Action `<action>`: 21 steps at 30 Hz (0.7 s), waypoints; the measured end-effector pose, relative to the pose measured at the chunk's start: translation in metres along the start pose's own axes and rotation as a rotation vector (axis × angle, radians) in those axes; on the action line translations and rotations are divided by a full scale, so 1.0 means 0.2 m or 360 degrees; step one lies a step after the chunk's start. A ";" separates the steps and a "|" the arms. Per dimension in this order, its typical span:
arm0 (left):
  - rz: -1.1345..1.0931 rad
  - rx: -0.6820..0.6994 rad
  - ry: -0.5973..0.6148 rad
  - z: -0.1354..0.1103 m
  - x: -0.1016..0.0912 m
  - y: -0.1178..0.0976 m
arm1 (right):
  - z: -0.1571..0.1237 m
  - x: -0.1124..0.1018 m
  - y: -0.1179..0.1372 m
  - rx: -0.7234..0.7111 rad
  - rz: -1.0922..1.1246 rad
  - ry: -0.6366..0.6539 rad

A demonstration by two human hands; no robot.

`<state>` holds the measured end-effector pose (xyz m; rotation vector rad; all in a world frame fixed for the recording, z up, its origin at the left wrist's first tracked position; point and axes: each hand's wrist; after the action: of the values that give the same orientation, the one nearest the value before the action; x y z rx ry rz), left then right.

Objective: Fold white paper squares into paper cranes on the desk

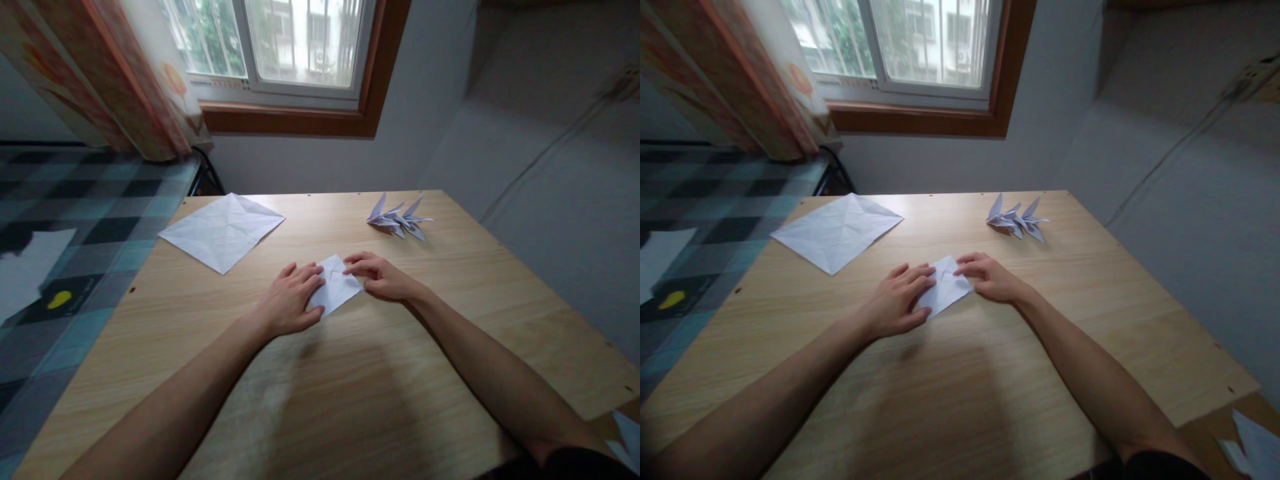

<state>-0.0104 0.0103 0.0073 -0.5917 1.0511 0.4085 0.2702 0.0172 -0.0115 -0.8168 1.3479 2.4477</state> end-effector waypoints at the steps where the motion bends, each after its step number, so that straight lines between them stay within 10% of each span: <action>1: -0.0005 -0.0006 0.0010 0.00 0.00 0.00 | 0.00 -0.01 0.00 0.0007 0.0018 0.0023; 9: -0.0054 -0.0007 0.0011 0.00 0.01 0.01 | 0.00 0.07 0.05 0.0068 -0.0029 -0.0285; 15: -0.0053 0.0004 -0.0048 0.00 0.02 0.02 | 0.02 0.20 0.14 0.0144 -0.0708 -0.0527; 21: -0.0019 0.0000 -0.0045 0.00 0.03 0.01 | -0.03 0.22 0.20 -0.0522 -0.0782 -0.0175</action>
<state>-0.0088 0.0114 0.0024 -0.5904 1.0203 0.4054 0.2176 -0.0133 -0.0109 -0.9348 0.6154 2.2907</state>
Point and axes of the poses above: each hand's wrist, its own z-axis towards the middle knuckle, its own x-axis out of the palm, y = z × x, and after that the axes turned 13 degrees about -y, right-handed
